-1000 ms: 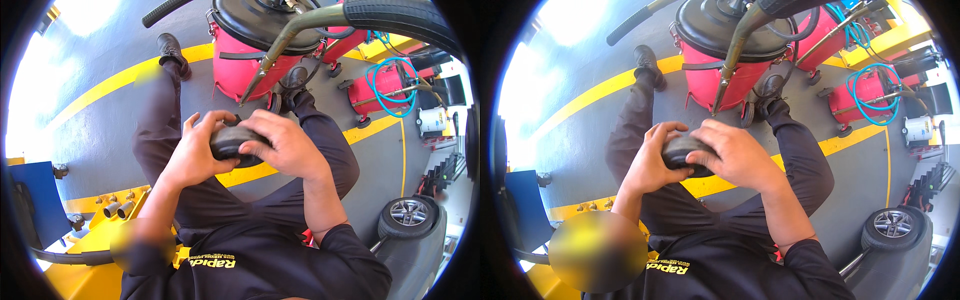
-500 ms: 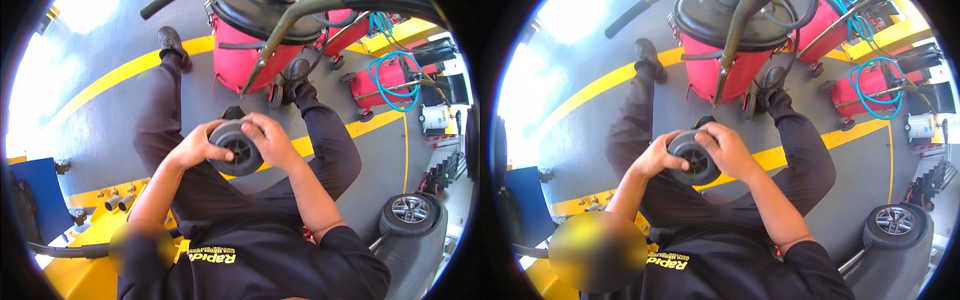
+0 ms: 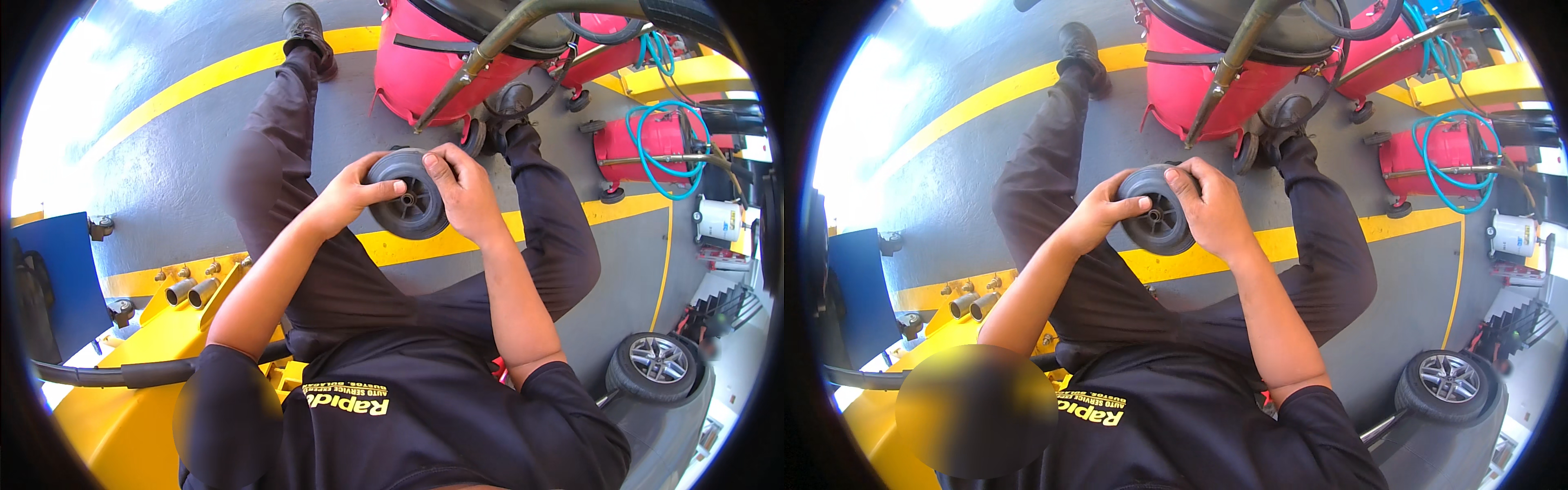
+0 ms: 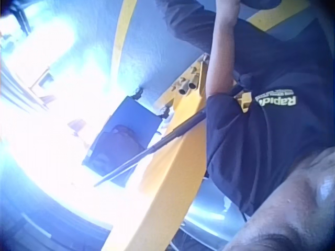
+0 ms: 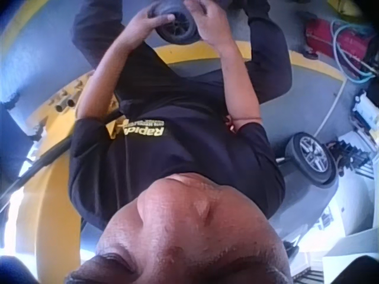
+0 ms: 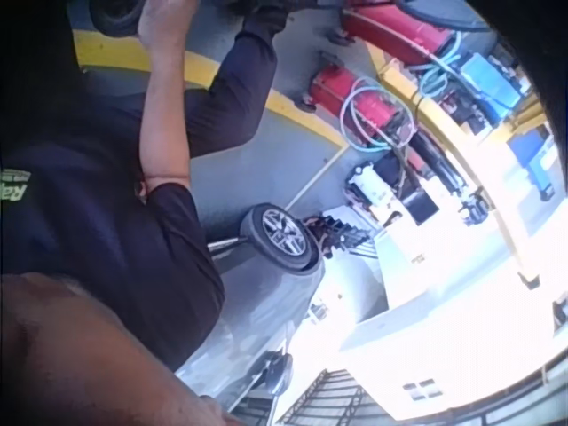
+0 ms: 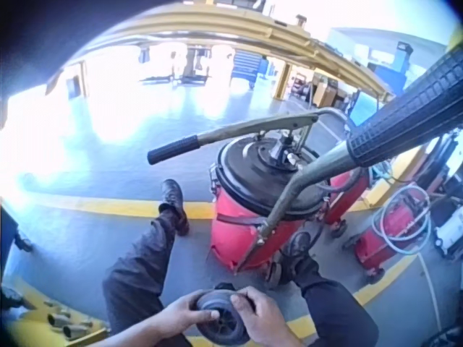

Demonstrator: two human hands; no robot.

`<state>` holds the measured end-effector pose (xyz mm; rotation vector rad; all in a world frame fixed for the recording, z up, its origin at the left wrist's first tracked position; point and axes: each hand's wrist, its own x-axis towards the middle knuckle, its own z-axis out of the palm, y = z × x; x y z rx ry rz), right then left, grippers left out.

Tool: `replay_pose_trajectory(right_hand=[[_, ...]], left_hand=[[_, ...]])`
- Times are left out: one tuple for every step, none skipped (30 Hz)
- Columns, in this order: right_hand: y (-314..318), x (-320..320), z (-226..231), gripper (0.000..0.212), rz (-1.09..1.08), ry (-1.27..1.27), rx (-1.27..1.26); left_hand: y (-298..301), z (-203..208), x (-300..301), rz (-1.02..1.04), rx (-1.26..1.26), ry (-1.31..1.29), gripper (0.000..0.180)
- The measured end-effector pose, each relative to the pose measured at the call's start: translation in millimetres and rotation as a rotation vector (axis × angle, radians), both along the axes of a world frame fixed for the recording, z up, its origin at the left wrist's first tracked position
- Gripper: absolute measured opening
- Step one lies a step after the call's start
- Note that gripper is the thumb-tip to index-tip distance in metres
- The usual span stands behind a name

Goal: The person removes a small wheel from a red equipment unit, disassembles it by hand, and reassembles it with a metal axle pin. The person then wipes the wheel with a black cloth and places it on the floor before walking to a blue tool cabinet and opening a drawer.

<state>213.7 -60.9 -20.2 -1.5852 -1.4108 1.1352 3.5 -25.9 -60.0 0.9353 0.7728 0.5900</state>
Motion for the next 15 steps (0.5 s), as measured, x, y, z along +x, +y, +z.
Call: replay_pose_trajectory(right_hand=[[1, 0, 1, 0.037, -0.039, -0.060, 0.020], [1, 0, 1, 0.037, -0.079, -0.121, 0.040], [1, 1, 2, 0.036, -0.125, -0.182, 0.060], [2, 2, 1, 0.038, -0.169, -0.156, 0.070], [3, 4, -2, 0.041, -0.213, -0.130, 0.081], [4, 4, -3, 0.045, -0.249, -0.099, 0.091], [4, 3, -3, 0.048, -0.244, -0.075, 0.076], [5, 2, -1, 0.052, -0.238, -0.051, 0.060], [4, 2, 1, 0.055, -0.234, -0.028, 0.046], [4, 1, -1, 0.056, -0.219, -0.013, 0.036], [3, 2, -5, 0.057, -0.204, 0.001, 0.025], [2, 3, -7, 0.058, -0.191, 0.015, 0.010], [2, 3, -7, 0.056, -0.199, 0.033, -0.011], [2, 4, -7, 0.055, -0.207, 0.050, -0.033], [1, 4, -7, 0.053, -0.217, 0.068, -0.056]], left_hand=[[0, 1, 2, 0.056, 0.088, 0.073, 0.067], [-1, 1, 2, 0.109, 0.231, 0.183, 0.061], [-2, 2, 2, 0.156, 0.374, 0.292, 0.055], [-4, 3, 1, 0.204, 0.518, 0.400, 0.048], [-5, 3, 2, 0.252, 0.661, 0.507, 0.043], [-8, 5, 5, 0.241, 0.695, 0.524, 0.033], [-12, 9, 12, 0.219, 0.624, 0.479, 0.033], [-15, 11, 20, 0.198, 0.573, 0.478, 0.033], [-17, 12, 27, 0.177, 0.524, 0.475, 0.033], [-20, 5, 35, 0.225, 0.510, 0.419, 0.031], [-21, 0, 40, 0.258, 0.497, 0.408, 0.031], [-24, -2, 44, 0.290, 0.480, 0.396, 0.031], [-25, -5, 47, 0.321, 0.462, 0.384, 0.031], [-25, -14, 47, 0.347, 0.480, 0.391, 0.030], [-24, -16, 48, 0.340, 0.477, 0.400, 0.031]])
